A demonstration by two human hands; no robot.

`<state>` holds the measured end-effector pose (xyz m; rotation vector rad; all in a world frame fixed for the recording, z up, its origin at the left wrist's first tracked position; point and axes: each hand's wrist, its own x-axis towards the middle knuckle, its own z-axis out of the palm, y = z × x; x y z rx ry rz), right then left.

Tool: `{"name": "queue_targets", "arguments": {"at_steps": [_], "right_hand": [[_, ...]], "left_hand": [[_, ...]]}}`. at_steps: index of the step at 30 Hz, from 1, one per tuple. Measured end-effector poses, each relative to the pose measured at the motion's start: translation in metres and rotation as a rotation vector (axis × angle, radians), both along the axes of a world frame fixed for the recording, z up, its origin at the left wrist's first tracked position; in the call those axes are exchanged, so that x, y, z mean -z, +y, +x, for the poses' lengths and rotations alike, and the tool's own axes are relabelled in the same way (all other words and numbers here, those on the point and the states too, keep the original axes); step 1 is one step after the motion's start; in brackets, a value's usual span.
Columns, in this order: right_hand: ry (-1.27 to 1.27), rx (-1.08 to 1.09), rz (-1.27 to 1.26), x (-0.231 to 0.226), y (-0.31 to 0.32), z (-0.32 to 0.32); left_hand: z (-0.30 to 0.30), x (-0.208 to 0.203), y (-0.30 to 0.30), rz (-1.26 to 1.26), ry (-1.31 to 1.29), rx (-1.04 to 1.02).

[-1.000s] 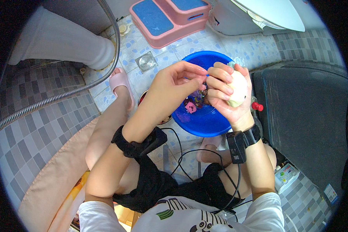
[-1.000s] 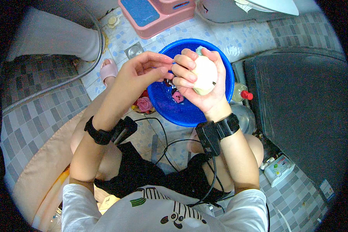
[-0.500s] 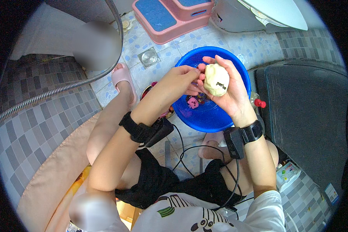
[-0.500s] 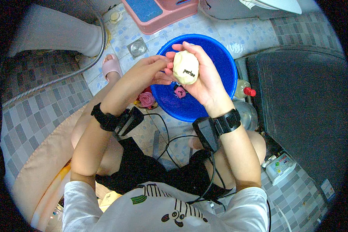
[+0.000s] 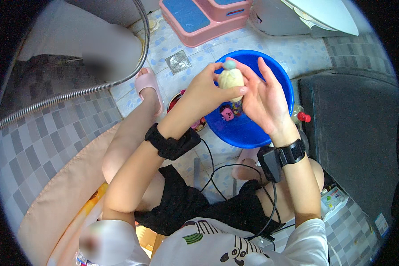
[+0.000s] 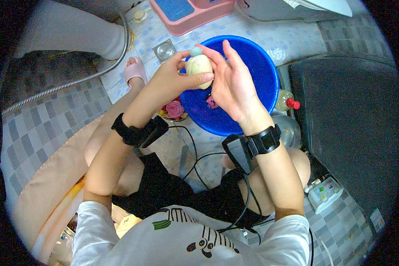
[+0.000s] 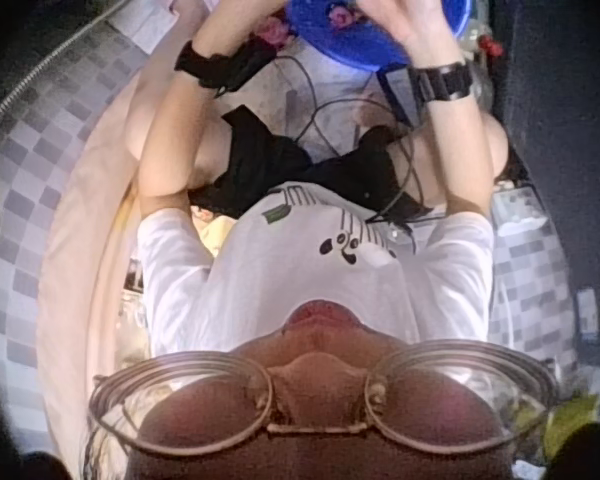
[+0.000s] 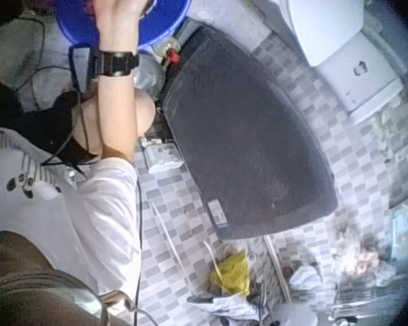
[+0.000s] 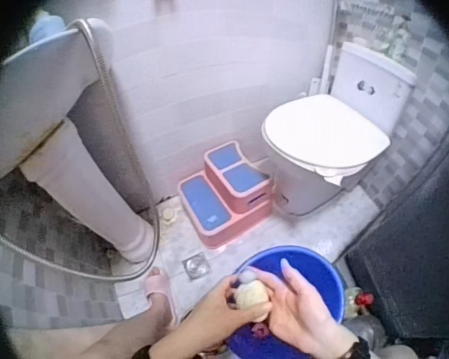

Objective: The person washes several small decorative items in a blue bucket of water. They scrub and rinse each item by hand, then transfer them into a metal bowl. The person repeats this process for multiple items throughout the clip.

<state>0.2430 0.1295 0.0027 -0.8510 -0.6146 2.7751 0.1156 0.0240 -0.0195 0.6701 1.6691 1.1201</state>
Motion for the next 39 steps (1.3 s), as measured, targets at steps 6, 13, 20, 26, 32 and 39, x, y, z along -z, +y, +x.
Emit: {"name": "queue_targets", "arguments": {"at_steps": [6,13,20,26,32,39], "right_hand": [[-0.279,-0.117,0.466,0.007,-0.026,-0.015],[-0.371,-0.184,0.555,0.012,-0.042,-0.021],[-0.386,-0.244,0.624,0.022,-0.034,-0.007],[-0.474,-0.256,0.544,0.016,-0.031,0.000],[-0.494,-0.279,0.579,0.010,-0.022,0.005],[-0.467,-0.230,0.537,0.009,-0.015,0.015]], "left_hand": [[-0.035,0.017,-0.035,-0.102,0.084,-0.083],[-0.039,0.096,-0.111,-0.607,0.711,0.046],[0.028,0.166,-0.140,-0.485,0.729,-0.271],[0.037,0.177,-0.117,-0.527,0.924,-0.146],[0.045,0.175,-0.123,-0.427,0.859,-0.199],[0.043,0.187,-0.124,-0.423,0.832,-0.162]]}}
